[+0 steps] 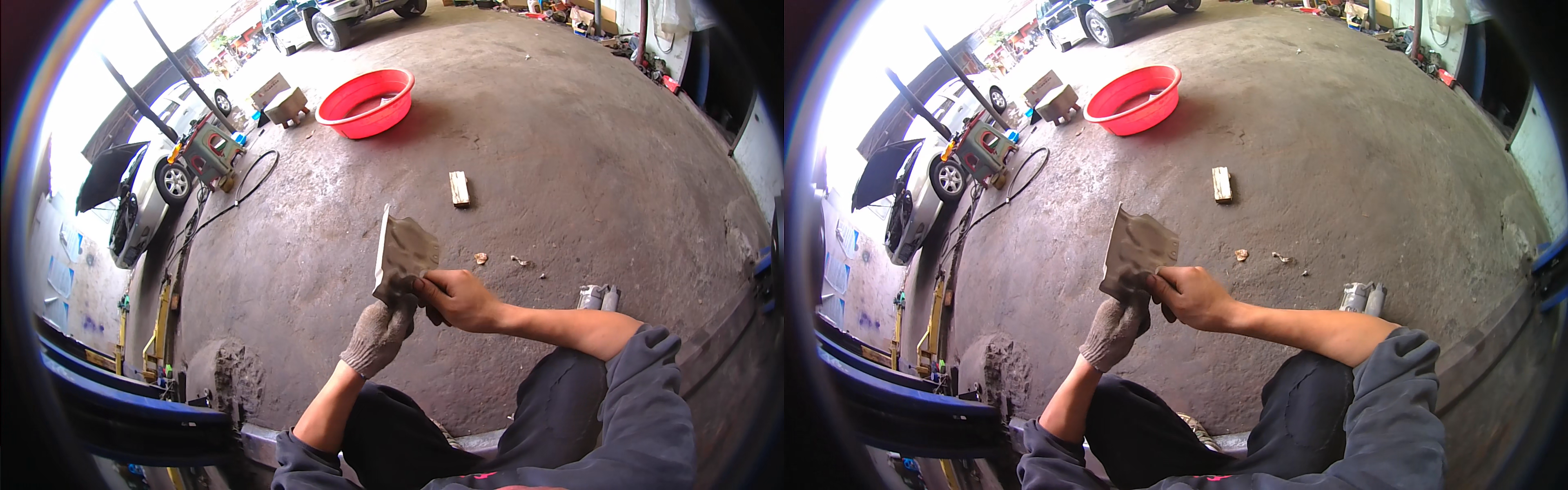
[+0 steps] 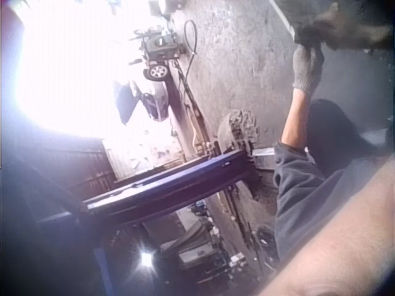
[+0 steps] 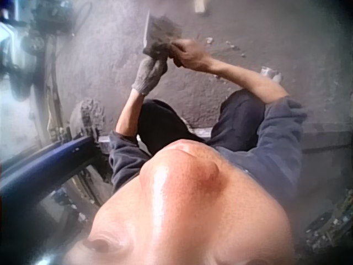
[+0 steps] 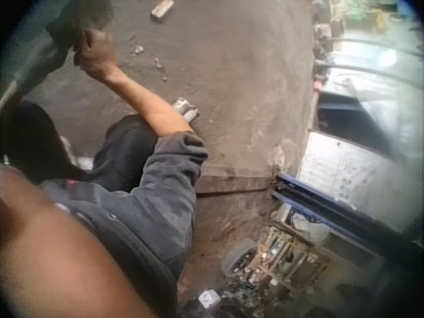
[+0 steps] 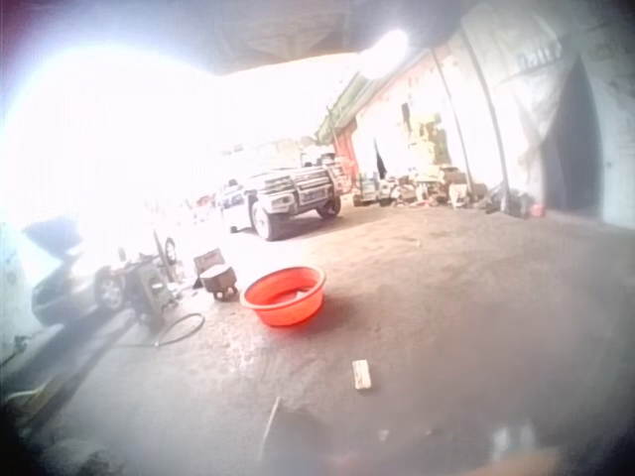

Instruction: The person sits on the floor in a garage and assembles a metal part by attaching a smaller bracket using bolts and a wrench. They pick up the components, align them, and tighten the bolts to secure the assembly.

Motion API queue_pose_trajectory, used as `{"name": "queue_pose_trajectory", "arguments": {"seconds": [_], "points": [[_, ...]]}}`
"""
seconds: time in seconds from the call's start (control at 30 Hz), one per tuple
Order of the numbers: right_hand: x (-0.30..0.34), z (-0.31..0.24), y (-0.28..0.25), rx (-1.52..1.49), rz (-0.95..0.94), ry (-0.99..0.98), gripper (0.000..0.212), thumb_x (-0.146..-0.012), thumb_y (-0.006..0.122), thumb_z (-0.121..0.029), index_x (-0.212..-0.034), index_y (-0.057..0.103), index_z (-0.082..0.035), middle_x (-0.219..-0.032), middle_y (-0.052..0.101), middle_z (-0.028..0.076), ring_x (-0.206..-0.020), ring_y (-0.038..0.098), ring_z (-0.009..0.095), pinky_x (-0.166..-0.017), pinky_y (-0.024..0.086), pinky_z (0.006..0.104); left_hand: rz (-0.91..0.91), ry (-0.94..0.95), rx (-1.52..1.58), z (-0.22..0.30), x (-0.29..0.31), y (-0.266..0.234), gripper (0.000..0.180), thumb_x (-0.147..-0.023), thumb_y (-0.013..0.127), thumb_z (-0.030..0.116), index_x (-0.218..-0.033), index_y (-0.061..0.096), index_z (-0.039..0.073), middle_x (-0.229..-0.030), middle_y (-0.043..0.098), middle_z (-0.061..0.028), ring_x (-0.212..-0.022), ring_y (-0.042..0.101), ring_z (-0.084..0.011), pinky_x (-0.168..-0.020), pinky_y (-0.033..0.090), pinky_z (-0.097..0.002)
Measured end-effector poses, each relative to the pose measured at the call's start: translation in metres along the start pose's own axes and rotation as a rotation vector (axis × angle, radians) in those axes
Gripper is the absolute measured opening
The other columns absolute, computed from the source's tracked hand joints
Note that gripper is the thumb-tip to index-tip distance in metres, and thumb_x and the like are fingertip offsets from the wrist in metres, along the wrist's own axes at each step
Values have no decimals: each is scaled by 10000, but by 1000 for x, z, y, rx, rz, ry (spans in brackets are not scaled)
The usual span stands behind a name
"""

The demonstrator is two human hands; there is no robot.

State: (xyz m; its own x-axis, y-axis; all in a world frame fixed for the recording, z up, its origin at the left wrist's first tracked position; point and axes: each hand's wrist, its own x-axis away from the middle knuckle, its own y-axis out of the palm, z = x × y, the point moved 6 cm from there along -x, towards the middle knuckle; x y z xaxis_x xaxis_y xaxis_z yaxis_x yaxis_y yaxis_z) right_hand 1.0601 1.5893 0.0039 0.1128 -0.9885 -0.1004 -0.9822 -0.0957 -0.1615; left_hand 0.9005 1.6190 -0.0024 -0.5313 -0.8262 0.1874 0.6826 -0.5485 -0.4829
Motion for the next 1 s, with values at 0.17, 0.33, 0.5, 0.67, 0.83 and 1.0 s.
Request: {"name": "queue_pose_trajectory", "arguments": {"seconds": [0.17,0.33,0.5,0.67,0.83,1.0], "points": [[-1,0,0,88,75,-183,383,-1039,563,-335,-829,615,-19,-613,617,179,-578,653,330,-554,504,419,55,24,-70,-1,-1,0,395,-1043,507,426,-964,616,55,-659,570,-57,-627,567,-166,-585,431,-362],[4,-12,-7,621,-90,-449,334,-985,608,-318,-785,639,-52,-639,646,190,-623,677,401,-563,531,482,-218,-163,99,-14,1,-5,458,-1020,565,470,-910,645,33,-651,535,-11,-610,491,-113,-562,411,-332],[21,-13,9,798,-433,-429,396,-967,612,-367,-725,643,-54,-631,644,199,-630,671,411,-601,542,502,-552,-245,-104,3,13,2,394,-1013,617,413,-896,633,37,-666,480,44,-613,409,-80,-547,373,-289],[13,-25,-8,701,-200,-460,353,-979,625,-338,-771,622,-52,-638,634,186,-637,660,426,-592,522,487,-354,-251,65,-10,5,-2,411,-1026,579,427,-843,603,60,-643,466,39,-594,411,-80,-536,358,-282],[4,-22,-11,408,13,-354,332,-994,619,-288,-800,602,-19,-684,646,223,-681,656,438,-610,513,489,-168,-164,381,-3,4,-3,341,-1035,579,413,-860,587,121,-645,450,57,-565,380,-59,-500,288,-250],[2,-9,-7,133,2,-65,379,-1042,559,-308,-842,627,7,-667,658,166,-600,664,305,-583,508,432,-10,-39,82,9,3,0,388,-1059,515,417,-910,605,70,-662,517,24,-603,449,-75,-542,372,-289]]}}
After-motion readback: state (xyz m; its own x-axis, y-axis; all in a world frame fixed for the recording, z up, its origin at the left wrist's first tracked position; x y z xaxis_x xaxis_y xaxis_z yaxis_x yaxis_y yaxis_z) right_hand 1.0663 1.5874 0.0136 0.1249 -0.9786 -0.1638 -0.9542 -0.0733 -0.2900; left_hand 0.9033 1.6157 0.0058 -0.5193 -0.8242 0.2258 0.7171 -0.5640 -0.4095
